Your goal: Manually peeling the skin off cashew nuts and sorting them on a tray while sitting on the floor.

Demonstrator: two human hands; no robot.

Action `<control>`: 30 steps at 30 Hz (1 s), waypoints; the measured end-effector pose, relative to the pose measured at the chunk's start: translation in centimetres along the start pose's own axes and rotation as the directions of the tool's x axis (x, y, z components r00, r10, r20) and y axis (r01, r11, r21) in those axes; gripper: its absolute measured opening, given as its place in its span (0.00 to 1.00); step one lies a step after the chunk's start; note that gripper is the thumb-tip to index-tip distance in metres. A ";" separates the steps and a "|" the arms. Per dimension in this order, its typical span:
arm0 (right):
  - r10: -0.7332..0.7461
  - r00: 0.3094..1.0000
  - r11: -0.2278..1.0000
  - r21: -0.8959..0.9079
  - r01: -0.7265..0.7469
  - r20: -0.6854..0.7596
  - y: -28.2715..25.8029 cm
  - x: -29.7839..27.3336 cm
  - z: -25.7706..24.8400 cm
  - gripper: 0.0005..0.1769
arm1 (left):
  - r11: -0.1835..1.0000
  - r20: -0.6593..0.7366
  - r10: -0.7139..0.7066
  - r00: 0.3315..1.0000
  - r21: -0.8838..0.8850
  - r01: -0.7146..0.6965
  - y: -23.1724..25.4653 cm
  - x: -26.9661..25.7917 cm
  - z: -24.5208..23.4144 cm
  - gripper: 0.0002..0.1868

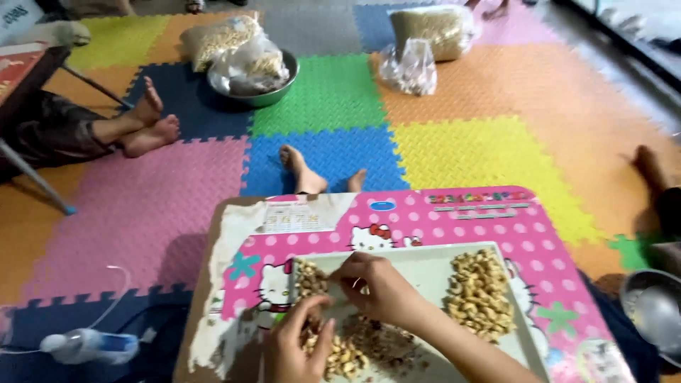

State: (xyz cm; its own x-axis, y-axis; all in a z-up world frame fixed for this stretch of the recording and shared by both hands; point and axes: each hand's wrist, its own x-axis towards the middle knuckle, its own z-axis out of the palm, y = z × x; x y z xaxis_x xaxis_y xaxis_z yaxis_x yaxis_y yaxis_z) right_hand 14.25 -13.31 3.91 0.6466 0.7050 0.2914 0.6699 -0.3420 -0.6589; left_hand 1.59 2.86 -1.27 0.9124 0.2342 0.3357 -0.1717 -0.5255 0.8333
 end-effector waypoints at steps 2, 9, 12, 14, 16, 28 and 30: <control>0.133 0.990 0.960 0.242 -0.140 0.044 -0.6 -1.9 -1.0 0.14 | 0.993 -0.003 0.008 1.000 0.120 -0.007 -0.7 -0.3 0.6 0.19; 0.468 0.881 0.796 0.399 -0.455 0.071 1.9 -10.1 -3.1 0.10 | 0.967 -0.013 -0.065 0.998 0.246 0.067 -2.3 -1.3 2.0 0.16; 0.531 0.840 0.705 0.493 -0.510 0.110 4.7 -12.1 -2.5 0.07 | 0.990 -0.047 0.059 0.997 0.132 -0.052 -3.8 -1.2 3.3 0.07; 0.611 0.792 0.582 0.671 -0.459 0.011 6.1 -12.9 -1.7 0.08 | 0.959 -0.065 0.237 0.969 0.176 -0.223 -3.3 -0.7 3.3 0.05; 0.573 0.820 0.580 0.705 -0.408 0.003 7.9 -12.7 -1.5 0.10 | 0.951 -0.074 0.262 0.962 0.187 -0.245 -2.8 -0.3 3.3 0.05; 0.487 0.874 0.452 0.856 -0.251 -0.001 10.3 -12.8 0.2 0.19 | 0.968 -0.021 0.206 0.978 0.149 -0.200 -2.6 -1.6 3.9 0.06; 0.464 0.885 0.441 0.872 -0.213 -0.019 9.9 -12.9 0.8 0.17 | 0.962 0.020 0.208 0.978 0.175 -0.209 -4.0 -1.9 4.6 0.06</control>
State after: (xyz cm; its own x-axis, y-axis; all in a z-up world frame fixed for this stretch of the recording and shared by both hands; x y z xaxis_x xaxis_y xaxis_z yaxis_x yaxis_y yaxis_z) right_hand 12.26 -25.27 -6.96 0.8904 0.4538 -0.0350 -0.1605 0.2411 -0.9571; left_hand 2.28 0.76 -7.26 0.8640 0.1030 0.4929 -0.2906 -0.6973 0.6552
